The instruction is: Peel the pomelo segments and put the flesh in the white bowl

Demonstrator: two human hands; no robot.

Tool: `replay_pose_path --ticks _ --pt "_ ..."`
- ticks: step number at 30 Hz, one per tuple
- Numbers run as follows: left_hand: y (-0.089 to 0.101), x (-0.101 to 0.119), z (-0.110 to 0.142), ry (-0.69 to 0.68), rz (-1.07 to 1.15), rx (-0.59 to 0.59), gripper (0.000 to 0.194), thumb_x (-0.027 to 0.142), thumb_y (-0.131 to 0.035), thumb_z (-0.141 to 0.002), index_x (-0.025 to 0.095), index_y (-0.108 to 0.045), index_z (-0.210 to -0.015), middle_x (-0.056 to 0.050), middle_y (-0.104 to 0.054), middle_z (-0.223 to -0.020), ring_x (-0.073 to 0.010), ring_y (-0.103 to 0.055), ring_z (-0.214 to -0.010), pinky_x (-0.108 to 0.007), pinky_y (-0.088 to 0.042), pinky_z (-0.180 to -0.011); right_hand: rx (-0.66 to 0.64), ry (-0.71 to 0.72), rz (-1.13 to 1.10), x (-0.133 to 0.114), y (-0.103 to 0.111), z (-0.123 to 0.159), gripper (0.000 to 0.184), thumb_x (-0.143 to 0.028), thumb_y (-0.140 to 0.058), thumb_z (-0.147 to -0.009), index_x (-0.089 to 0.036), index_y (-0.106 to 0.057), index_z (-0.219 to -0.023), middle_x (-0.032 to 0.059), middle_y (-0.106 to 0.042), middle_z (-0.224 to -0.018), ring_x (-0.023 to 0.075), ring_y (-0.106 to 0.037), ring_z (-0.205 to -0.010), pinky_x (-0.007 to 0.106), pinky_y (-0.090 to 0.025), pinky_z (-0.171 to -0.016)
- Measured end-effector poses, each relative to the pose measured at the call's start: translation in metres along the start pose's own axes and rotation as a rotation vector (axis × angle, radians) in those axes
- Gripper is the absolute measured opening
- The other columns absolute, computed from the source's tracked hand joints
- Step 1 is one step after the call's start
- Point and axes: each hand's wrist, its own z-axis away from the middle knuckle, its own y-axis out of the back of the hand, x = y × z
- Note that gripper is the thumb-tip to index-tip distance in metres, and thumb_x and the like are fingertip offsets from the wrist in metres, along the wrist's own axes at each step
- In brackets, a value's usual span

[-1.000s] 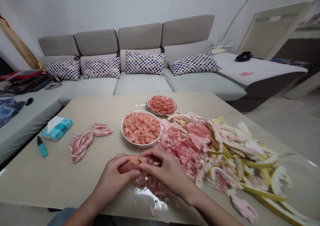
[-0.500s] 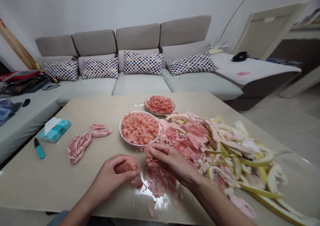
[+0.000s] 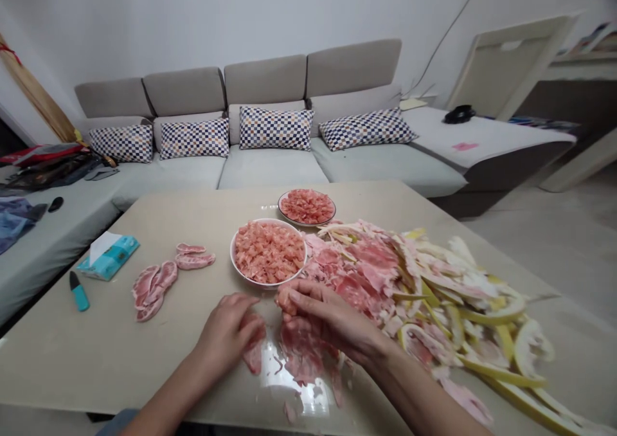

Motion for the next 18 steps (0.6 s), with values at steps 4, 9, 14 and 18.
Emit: replay_pose_path --ticks 4,9,14,18 --pt "0.021 0.030 -0.007 0.122 0.536 -0.009 0.036 0.047 -0.052 -0.089 0.020 -0.063 -0.111 -0.008 -0.071 -0.103 -0.0220 -0.067 -0.087 -0.034 -0.052 -0.079 0.039 0.047 0.114 -0.002 0.000 -0.003 0.031 -0.045 -0.076 -0.075 -0.018 -0.069 -0.090 0.0001 -0.063 -0.087 0.0097 -0.059 -0.072 0.023 -0.050 -0.072" --pt "0.028 0.056 -0.038 0.085 0.694 -0.055 0.035 0.042 -0.072 -0.076 0.016 -0.066 -0.099 -0.004 -0.070 -0.083 -0.0181 -0.066 -0.075 -0.029 -0.052 -0.068 0.152 0.111 0.265 -0.016 0.002 -0.022 0.040 -0.045 -0.076 -0.074 -0.018 -0.068 -0.102 0.0025 -0.070 -0.088 0.0131 -0.065 -0.072 0.030 -0.052 -0.075" --pt "0.033 0.055 -0.072 0.073 0.763 0.035 0.030 0.037 -0.078 -0.069 0.013 -0.070 -0.087 -0.004 -0.071 -0.080 -0.0164 -0.065 -0.071 -0.028 -0.052 -0.069 0.214 0.250 0.452 -0.037 0.010 -0.043 0.037 -0.044 -0.076 -0.074 -0.015 -0.071 -0.095 0.0067 -0.074 -0.094 0.0189 -0.069 -0.085 0.035 -0.052 -0.083" --pt "0.033 0.051 -0.087 0.092 0.795 0.036 0.032 0.037 -0.080 -0.067 0.013 -0.071 -0.086 -0.005 -0.072 -0.083 -0.0173 -0.067 -0.074 -0.030 -0.055 -0.074 0.186 0.220 0.305 -0.041 0.019 -0.055 0.031 -0.039 -0.079 -0.073 -0.015 -0.075 -0.091 0.0056 -0.076 -0.090 0.0171 -0.070 -0.081 0.032 -0.054 -0.086"
